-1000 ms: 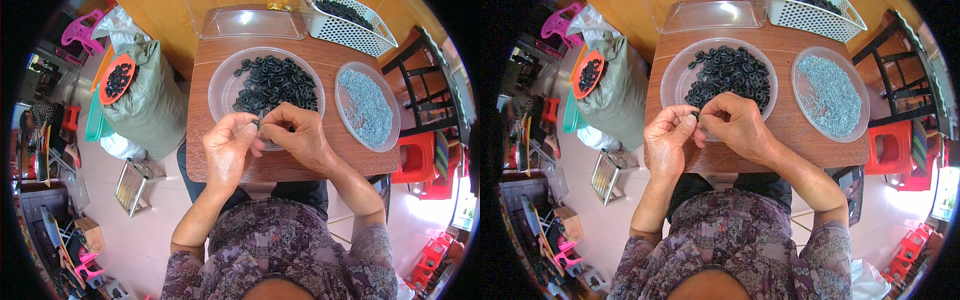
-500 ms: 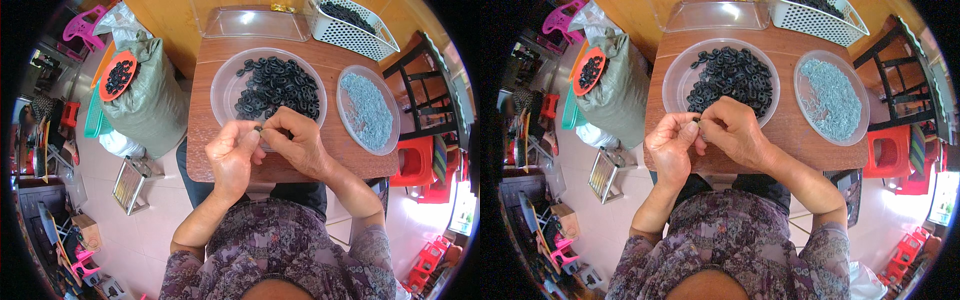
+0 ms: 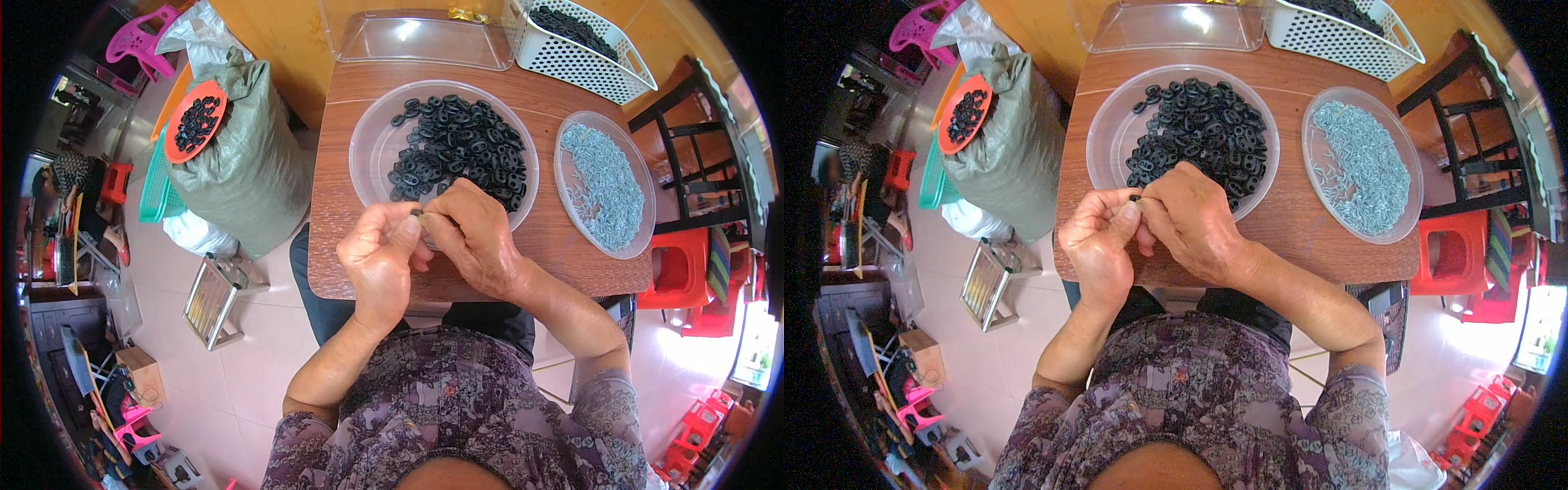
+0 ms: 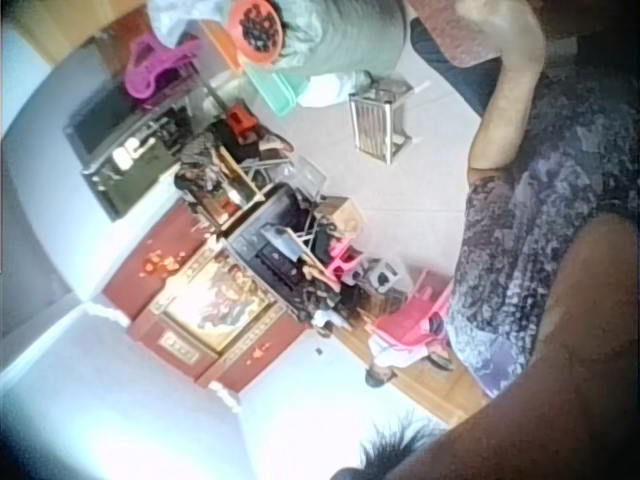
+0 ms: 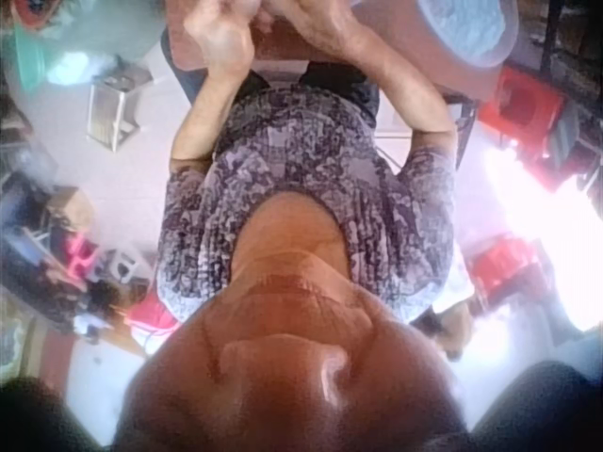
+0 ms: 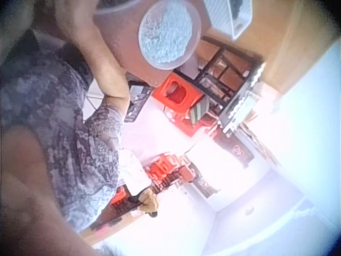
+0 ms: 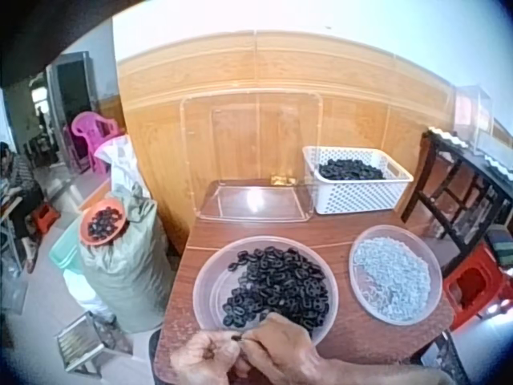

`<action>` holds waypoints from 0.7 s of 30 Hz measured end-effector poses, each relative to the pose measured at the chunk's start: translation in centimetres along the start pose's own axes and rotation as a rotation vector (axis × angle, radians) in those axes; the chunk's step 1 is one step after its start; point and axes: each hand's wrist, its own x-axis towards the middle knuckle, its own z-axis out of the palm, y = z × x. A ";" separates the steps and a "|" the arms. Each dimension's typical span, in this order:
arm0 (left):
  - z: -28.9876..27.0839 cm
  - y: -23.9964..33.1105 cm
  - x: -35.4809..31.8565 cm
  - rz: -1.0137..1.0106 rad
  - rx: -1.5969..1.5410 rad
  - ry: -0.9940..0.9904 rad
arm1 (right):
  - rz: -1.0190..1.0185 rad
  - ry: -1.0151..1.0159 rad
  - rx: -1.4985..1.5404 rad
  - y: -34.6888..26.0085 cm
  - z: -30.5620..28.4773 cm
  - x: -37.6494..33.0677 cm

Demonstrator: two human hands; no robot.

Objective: The person assembles cord locks by picking up small springs and plastic stoppers from trays and inserting the springs into the stoppers by hand.

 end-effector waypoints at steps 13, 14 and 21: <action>-1.9 0.6 1.8 0.031 -0.162 0.133 | 0.014 -0.194 -0.436 5.1 -0.1 5.4; -2.0 0.6 1.7 0.027 -0.160 0.133 | 0.022 -0.232 -0.502 5.5 0.4 5.5; -2.3 0.4 1.7 0.004 -0.190 0.117 | -0.041 -0.330 -0.622 6.7 1.3 5.9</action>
